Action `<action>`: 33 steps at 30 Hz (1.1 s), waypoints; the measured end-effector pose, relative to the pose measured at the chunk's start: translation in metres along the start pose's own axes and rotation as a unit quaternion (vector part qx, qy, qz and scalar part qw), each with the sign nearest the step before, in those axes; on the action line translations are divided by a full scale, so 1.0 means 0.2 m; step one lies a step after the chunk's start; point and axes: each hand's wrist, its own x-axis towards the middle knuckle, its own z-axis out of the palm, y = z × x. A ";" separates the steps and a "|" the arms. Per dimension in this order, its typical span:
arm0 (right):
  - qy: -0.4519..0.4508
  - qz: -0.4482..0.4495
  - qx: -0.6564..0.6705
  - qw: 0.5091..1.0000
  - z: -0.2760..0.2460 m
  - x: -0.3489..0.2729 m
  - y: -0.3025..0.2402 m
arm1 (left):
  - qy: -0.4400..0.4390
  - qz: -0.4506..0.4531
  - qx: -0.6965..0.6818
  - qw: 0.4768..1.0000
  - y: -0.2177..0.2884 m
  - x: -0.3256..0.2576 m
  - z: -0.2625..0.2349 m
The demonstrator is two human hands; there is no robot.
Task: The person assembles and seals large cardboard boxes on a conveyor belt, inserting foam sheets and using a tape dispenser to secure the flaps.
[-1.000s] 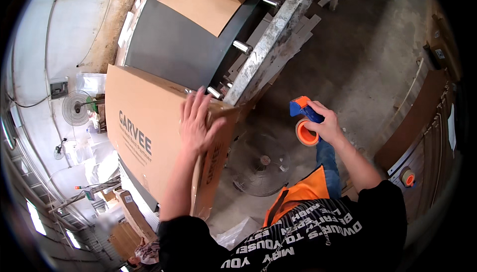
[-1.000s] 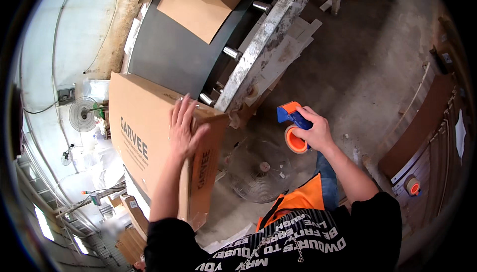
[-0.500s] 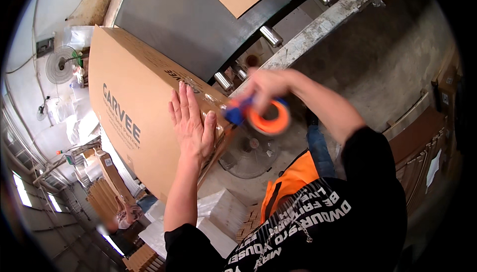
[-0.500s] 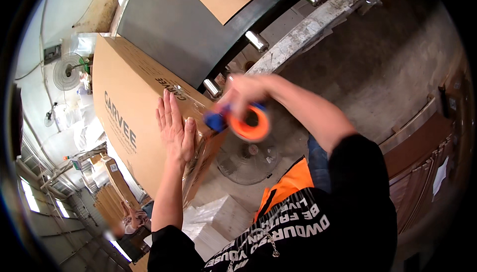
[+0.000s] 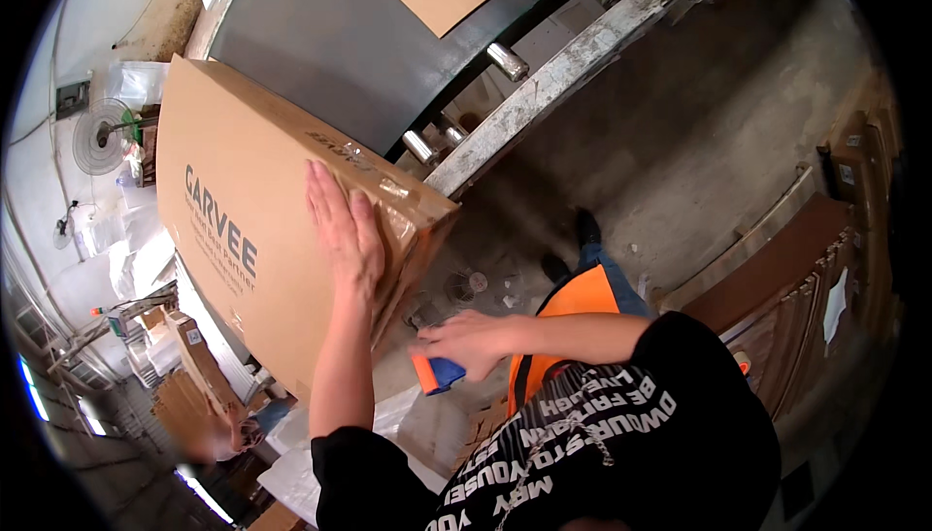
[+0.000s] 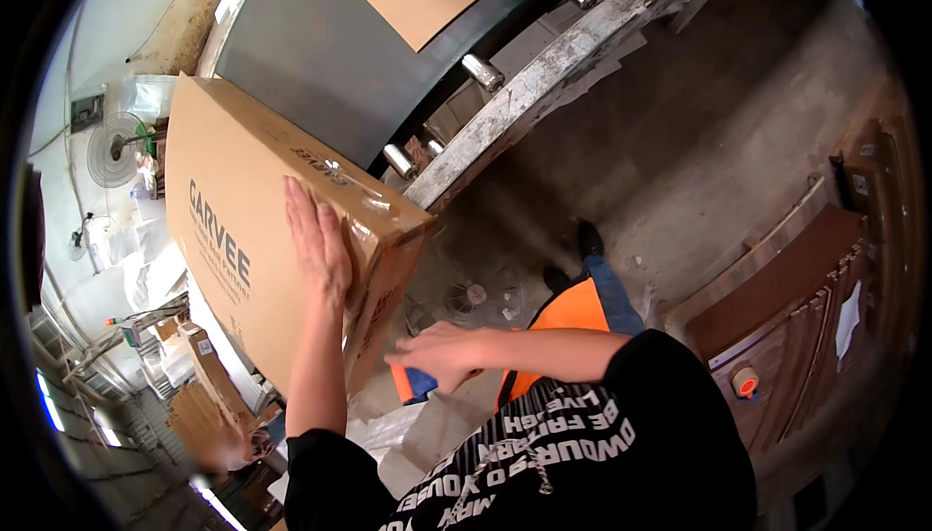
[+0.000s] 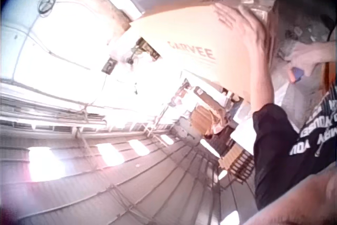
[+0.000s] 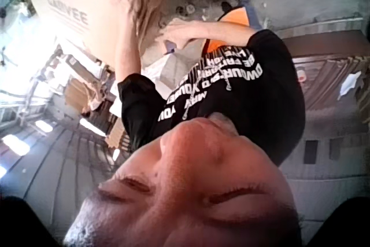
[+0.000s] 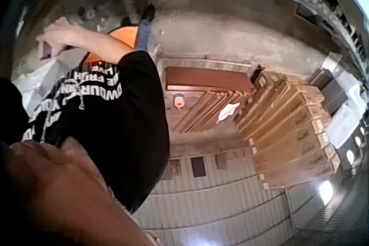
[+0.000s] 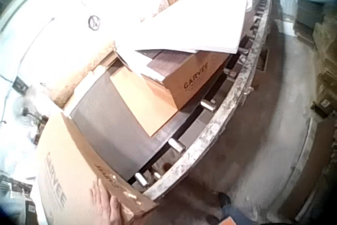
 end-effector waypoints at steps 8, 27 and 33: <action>0.497 -0.124 0.399 0.761 -0.17 -0.19 -0.10 | 0.321 -0.285 0.004 0.903 -0.79 -0.90 -0.10; 0.527 -0.112 0.123 0.833 -1.10 0.58 0.38 | 0.324 -0.680 -0.226 0.617 -0.71 -1.53 0.08; 0.395 -0.071 0.314 0.861 -2.55 1.46 0.38 | 0.129 -0.434 -0.612 0.648 0.22 -0.38 -0.08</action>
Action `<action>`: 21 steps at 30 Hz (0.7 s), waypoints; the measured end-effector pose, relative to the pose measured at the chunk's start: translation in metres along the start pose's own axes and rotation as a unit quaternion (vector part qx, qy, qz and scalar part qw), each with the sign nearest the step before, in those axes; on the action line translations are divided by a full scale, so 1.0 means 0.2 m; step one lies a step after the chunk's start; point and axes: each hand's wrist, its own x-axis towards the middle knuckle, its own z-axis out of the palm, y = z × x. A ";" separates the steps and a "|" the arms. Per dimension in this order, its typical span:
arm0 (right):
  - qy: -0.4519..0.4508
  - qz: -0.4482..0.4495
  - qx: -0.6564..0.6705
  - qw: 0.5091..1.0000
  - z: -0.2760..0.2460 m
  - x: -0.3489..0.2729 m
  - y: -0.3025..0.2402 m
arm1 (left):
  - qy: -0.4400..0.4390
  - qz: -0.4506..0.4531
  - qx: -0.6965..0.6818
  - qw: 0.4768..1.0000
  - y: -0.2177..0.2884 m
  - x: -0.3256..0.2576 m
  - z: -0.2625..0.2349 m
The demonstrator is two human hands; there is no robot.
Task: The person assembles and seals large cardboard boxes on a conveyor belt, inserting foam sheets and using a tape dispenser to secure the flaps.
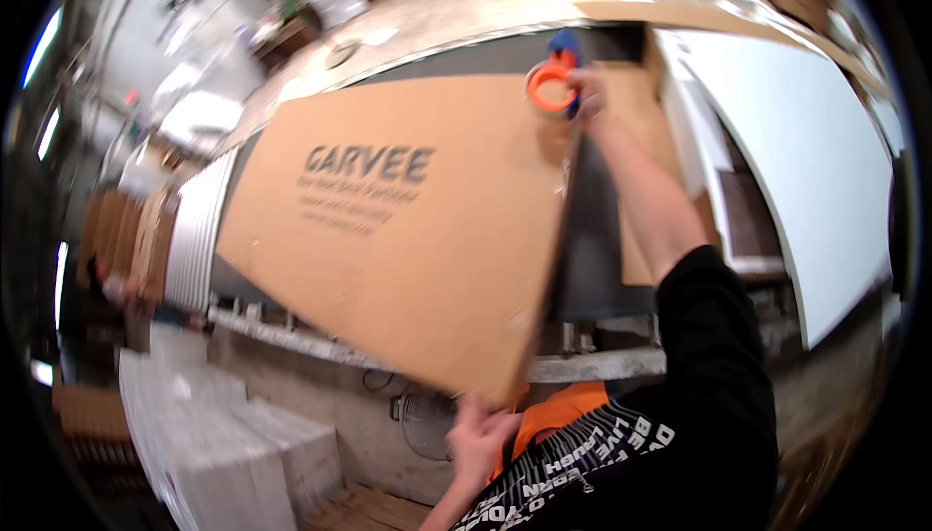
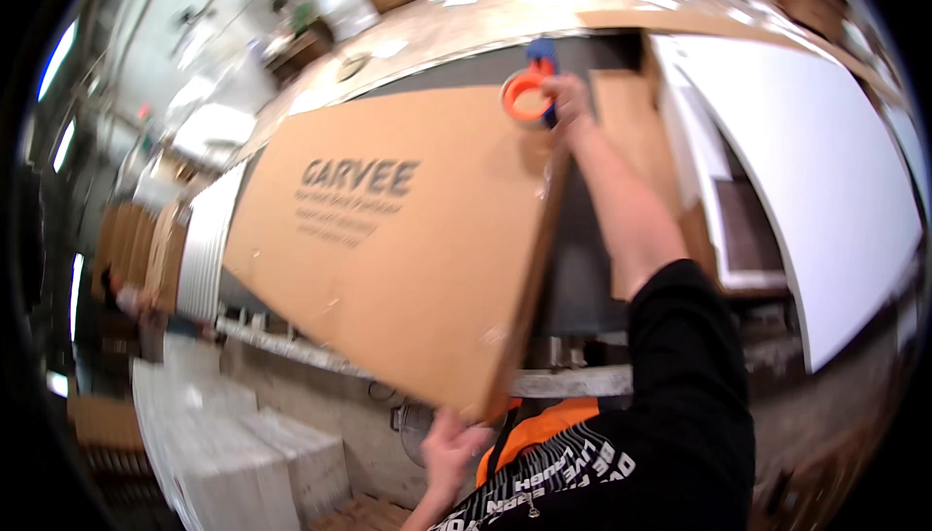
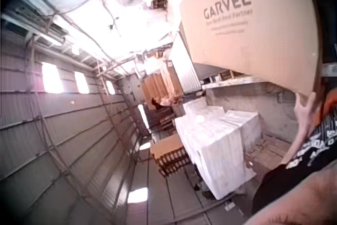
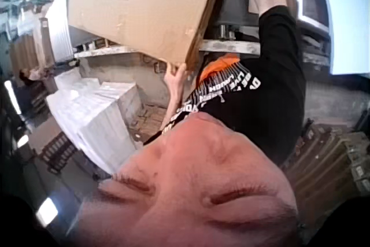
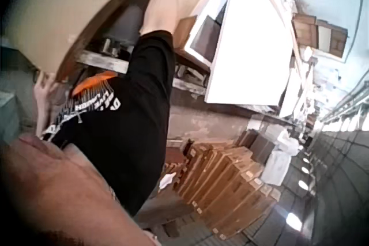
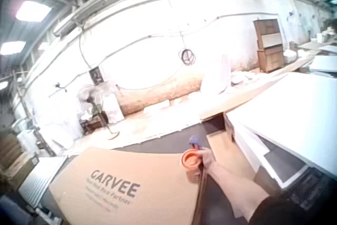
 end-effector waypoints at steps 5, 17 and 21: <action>-0.212 0.009 -0.110 0.971 0.80 -0.27 -0.18 | -0.215 0.164 0.154 0.950 0.13 0.33 0.17; -0.226 0.113 -0.403 0.880 1.06 -0.98 0.36 | 0.435 0.193 -0.088 0.875 -0.16 1.28 -2.07; -0.043 -0.136 -0.639 0.756 0.88 -1.39 0.18 | 0.465 0.179 -0.130 0.857 -0.13 1.55 -2.69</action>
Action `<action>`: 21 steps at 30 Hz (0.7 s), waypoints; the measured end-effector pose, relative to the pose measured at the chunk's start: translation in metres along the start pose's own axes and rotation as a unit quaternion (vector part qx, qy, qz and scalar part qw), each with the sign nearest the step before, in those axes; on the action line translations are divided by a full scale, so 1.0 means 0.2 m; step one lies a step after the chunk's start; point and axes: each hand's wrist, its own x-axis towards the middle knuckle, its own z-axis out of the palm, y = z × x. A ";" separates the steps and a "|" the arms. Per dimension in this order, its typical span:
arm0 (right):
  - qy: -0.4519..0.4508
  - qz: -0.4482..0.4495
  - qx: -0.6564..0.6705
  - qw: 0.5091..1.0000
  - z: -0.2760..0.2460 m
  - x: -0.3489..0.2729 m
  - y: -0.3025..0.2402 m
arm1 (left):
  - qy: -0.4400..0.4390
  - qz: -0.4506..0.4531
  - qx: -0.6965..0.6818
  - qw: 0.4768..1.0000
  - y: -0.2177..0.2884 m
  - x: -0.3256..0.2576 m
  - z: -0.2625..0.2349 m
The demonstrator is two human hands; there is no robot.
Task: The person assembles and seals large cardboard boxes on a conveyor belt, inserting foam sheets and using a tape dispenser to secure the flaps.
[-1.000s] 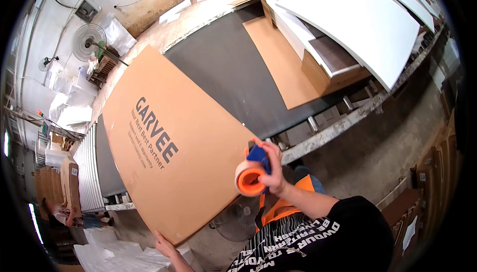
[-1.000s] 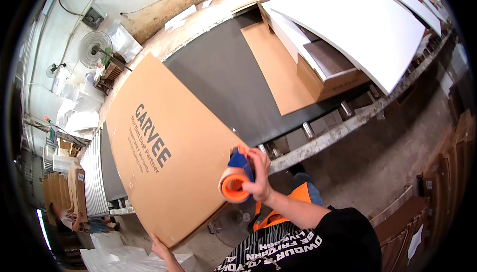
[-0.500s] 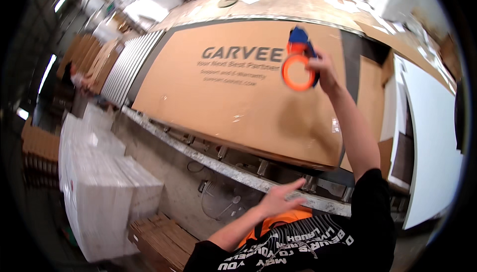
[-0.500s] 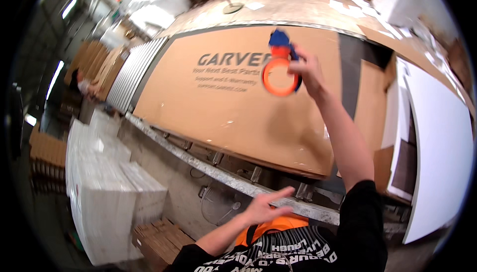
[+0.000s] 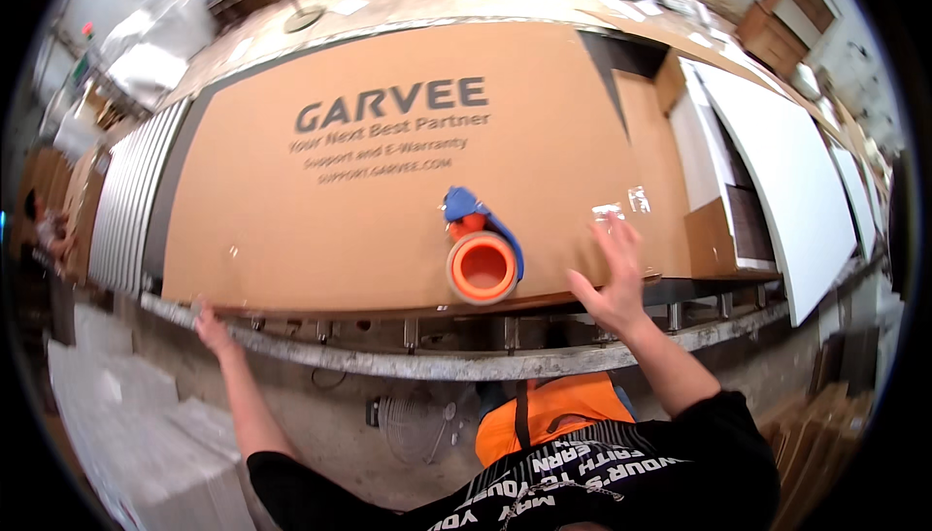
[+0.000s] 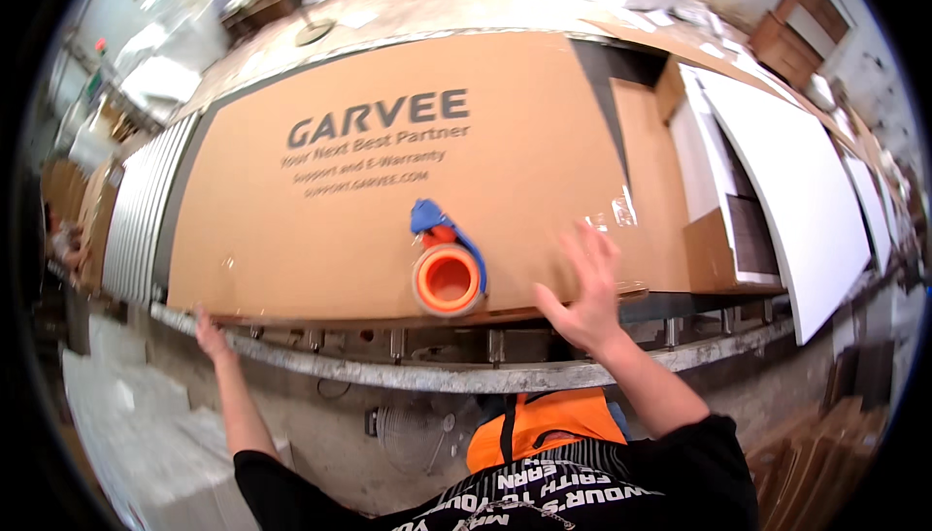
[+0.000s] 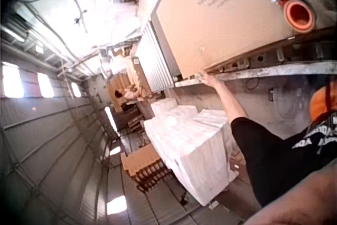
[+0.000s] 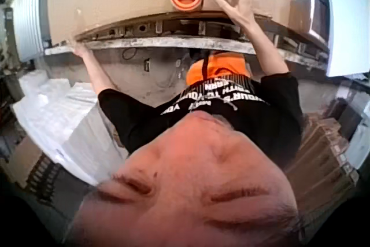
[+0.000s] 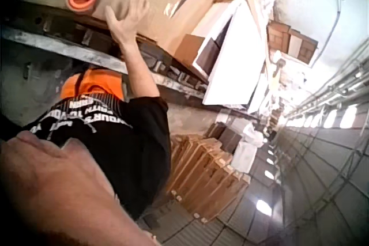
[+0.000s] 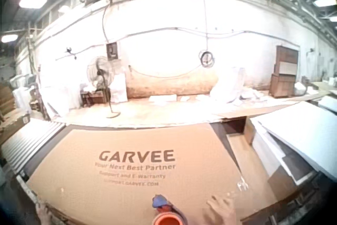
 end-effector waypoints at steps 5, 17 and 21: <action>0.168 0.067 -0.196 0.964 0.02 -0.33 0.44 | -0.065 -0.090 -0.025 0.993 -0.06 0.23 0.19; 0.300 -0.043 -0.147 0.941 0.13 0.43 1.07 | 0.006 -0.088 -0.088 0.992 -0.04 -0.65 -0.13; 0.149 0.032 -0.324 0.934 -0.07 1.23 1.36 | -0.013 -0.098 -0.087 0.991 0.02 -1.71 -0.13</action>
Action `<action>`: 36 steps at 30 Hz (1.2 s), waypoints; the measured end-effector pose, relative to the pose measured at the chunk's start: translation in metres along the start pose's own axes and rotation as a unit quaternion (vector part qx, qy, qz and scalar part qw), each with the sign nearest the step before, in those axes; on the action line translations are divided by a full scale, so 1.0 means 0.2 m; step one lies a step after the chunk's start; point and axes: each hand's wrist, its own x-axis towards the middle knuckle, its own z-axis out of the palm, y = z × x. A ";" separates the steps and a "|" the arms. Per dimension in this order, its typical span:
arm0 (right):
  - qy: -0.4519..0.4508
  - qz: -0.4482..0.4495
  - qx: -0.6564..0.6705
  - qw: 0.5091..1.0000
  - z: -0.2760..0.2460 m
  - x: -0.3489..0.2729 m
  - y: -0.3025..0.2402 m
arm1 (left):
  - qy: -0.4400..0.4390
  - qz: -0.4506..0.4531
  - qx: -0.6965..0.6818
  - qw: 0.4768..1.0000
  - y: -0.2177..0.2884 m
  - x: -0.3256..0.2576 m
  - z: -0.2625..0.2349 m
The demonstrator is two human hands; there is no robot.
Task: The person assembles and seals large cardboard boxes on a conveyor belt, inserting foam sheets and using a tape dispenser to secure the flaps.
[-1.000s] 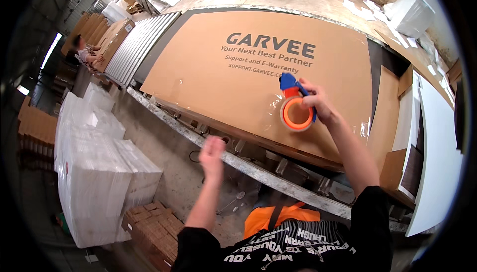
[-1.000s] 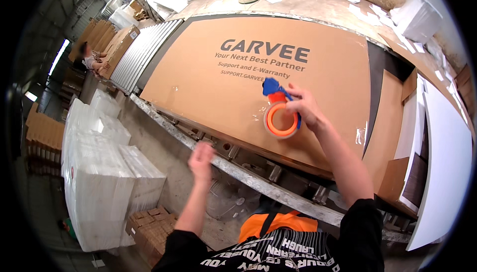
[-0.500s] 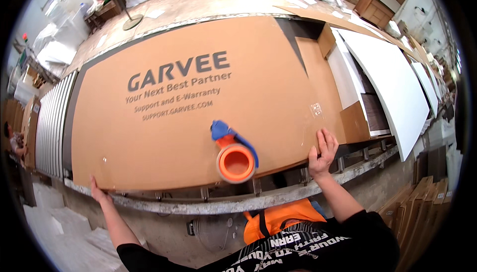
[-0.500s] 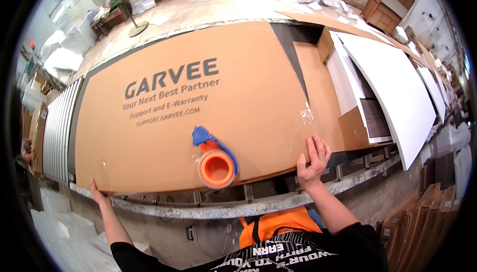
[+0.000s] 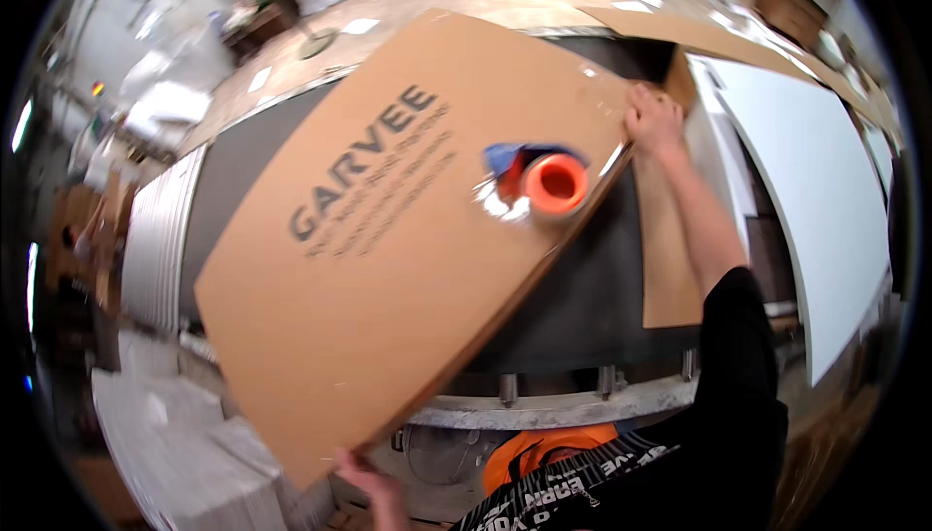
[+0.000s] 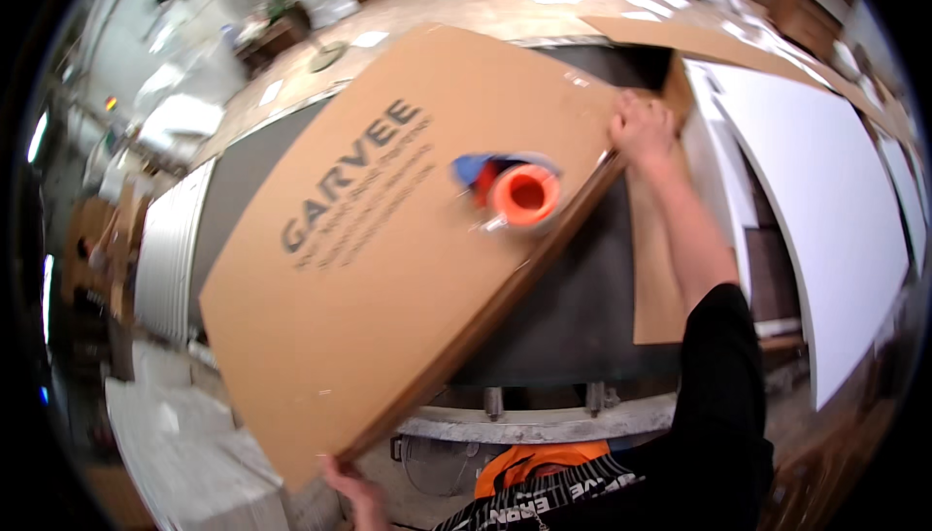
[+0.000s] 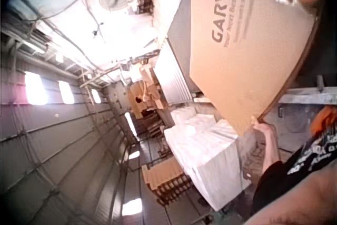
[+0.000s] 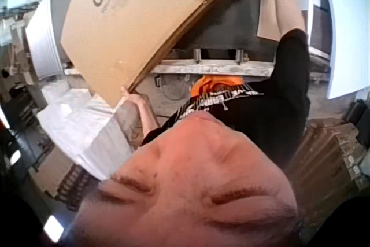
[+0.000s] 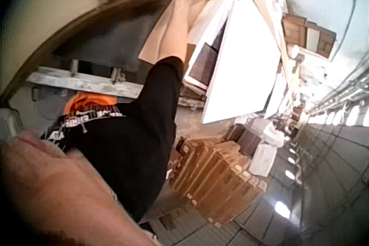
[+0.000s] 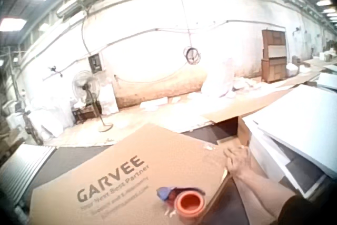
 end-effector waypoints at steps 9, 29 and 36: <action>-0.370 -0.124 0.364 0.846 -0.40 0.28 -0.67 | -0.626 -0.154 0.288 0.709 0.50 -0.74 -0.03; -0.193 0.319 0.542 0.753 -1.04 -1.55 -1.42 | -0.131 0.325 0.581 0.735 0.50 2.03 0.62; -0.014 -0.156 0.163 0.974 -0.81 -1.01 -1.32 | -0.196 0.283 0.458 0.820 0.45 2.26 0.55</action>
